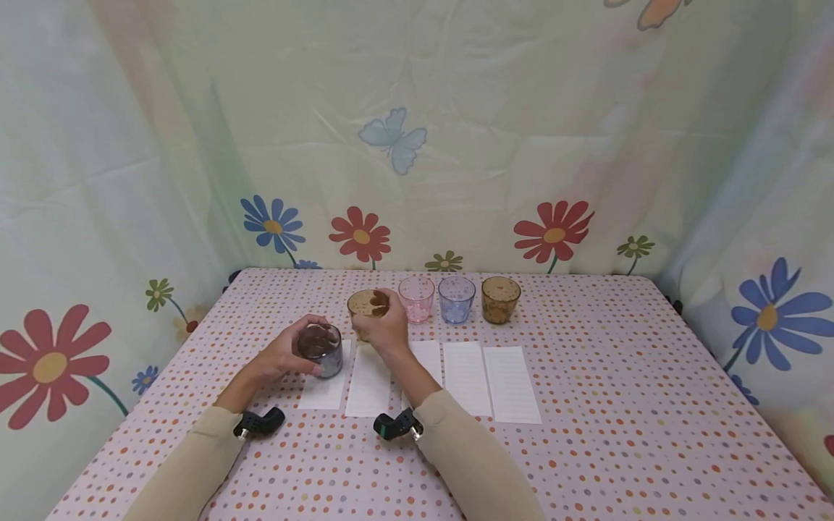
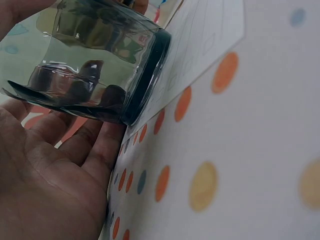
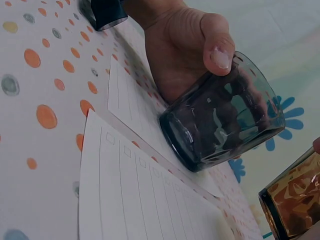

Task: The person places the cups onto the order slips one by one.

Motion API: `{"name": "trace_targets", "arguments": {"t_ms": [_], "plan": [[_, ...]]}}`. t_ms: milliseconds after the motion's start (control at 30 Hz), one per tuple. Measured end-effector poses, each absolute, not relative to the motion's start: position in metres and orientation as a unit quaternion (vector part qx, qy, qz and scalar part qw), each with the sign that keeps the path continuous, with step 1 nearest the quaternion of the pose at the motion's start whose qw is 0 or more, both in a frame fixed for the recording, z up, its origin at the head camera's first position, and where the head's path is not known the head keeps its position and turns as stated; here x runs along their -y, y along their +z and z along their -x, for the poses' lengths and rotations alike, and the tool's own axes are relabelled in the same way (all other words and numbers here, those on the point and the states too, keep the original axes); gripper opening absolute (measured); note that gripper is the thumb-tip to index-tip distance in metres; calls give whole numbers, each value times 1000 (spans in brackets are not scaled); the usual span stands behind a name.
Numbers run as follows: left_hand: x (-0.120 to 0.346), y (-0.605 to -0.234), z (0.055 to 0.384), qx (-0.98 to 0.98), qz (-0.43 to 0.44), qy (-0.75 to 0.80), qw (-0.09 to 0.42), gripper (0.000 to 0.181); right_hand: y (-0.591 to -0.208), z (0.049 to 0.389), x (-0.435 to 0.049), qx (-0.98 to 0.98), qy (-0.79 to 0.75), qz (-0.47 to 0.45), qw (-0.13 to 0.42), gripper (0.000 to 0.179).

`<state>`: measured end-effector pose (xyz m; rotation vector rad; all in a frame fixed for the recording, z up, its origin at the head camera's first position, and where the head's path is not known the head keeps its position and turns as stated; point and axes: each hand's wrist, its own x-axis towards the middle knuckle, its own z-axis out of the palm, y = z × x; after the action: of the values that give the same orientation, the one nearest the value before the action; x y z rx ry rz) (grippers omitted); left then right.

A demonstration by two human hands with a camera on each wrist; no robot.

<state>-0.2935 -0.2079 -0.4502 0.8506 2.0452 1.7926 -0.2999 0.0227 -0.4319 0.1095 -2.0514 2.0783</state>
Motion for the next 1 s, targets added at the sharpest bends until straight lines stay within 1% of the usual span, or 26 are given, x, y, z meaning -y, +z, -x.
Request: {"name": "trace_targets", "arguments": {"t_ms": [367,633,833,1000], "plan": [[207,-448,291,-723,-279,614,148,84,-426,288,-30,692,715,-43,88,63],[208,-449,294,-716,-288,618,150,86,-427,277,-31,688,722,-49,62,71],[209,-451,295,-709,-294,623,152,87,-427,271,-34,698,711,-67,53,70],[209,-451,295,-702,-297,628,155,85,-425,267,-37,699,710,-83,26,73]]}}
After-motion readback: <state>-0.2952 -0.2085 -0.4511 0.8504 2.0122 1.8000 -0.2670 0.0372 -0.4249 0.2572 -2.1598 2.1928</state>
